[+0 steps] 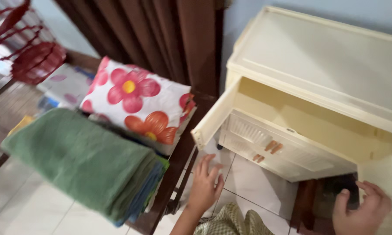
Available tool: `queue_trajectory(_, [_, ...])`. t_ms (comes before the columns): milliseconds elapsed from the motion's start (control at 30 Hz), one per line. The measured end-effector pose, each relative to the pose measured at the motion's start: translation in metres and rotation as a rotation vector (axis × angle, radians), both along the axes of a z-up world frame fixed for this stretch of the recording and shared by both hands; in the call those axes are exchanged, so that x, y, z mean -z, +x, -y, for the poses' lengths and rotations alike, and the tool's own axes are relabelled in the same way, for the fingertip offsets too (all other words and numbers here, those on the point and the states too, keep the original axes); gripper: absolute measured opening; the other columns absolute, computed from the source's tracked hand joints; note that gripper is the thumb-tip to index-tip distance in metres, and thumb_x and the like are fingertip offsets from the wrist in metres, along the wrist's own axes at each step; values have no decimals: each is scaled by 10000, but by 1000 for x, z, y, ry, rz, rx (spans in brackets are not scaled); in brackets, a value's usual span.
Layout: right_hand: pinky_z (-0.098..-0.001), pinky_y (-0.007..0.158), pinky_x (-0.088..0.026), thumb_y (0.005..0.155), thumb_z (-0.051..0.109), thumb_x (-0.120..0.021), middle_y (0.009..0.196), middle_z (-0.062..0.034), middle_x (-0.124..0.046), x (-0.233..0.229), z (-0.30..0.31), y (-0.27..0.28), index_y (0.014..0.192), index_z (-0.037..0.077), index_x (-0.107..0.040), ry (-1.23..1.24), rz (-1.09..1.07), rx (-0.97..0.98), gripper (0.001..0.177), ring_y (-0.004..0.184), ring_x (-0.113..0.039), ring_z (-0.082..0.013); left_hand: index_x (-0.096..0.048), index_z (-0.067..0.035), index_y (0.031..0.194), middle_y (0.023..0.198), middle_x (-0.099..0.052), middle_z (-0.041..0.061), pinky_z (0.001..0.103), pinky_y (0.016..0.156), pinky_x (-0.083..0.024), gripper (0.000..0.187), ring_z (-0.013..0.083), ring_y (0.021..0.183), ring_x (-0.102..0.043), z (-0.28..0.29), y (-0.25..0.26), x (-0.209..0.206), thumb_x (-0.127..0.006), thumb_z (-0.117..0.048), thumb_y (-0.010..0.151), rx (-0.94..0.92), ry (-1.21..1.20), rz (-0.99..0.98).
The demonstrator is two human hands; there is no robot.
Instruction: The person folds towels and patterned bed linens on a wooden table and places them into a white plastic storage cabinet. The person opens the cabinet doors, stacks the folded items inside, and closes the doors.
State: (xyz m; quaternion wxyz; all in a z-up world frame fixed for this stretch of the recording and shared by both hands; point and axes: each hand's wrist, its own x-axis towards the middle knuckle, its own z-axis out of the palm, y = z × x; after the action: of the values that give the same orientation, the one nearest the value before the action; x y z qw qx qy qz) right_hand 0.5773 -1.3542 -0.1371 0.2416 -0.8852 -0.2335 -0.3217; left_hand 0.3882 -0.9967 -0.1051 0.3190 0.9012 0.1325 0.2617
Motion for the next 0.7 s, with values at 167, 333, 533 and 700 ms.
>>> queue_trajectory(167, [-391,927,-463,970,10,-676,1285,-203,-535,-31,-57,10,1263,-25,-544,100,-97,-215,323,1185,-520,-348,-626,-56,1133,1397,-504,189,534,1049,-378,272,414,1322,-467,20,-33,-4,-684,-53,867,-98,-19,35])
queue_trajectory(333, [-383,911,-501,918,1,-685,1315,-172,-587,-59,-124,-2,1287,22,-565,173,-227,-453,389,1205,-559,-320,-653,-66,1081,1347,-573,165,509,1016,-422,263,396,1263,-536,35,-64,-6,-690,10,832,-318,-94,169])
queue_trajectory(533, [-409,967,-501,858,38,-695,1325,-173,-560,-75,-189,-53,1239,23,-552,89,-341,-823,408,1218,-556,-332,-649,-51,1063,1281,-616,171,450,940,-514,275,374,1172,-603,33,-98,2,-674,73,818,-491,-98,366])
queue_trajectory(700, [-451,1012,-479,755,109,-789,1347,-171,-527,-86,-239,-101,1247,54,-572,-19,-345,-1004,541,1258,-539,-365,-636,-39,1019,1163,-583,171,428,919,-503,272,343,1069,-595,17,-135,19,-647,94,782,-664,25,480])
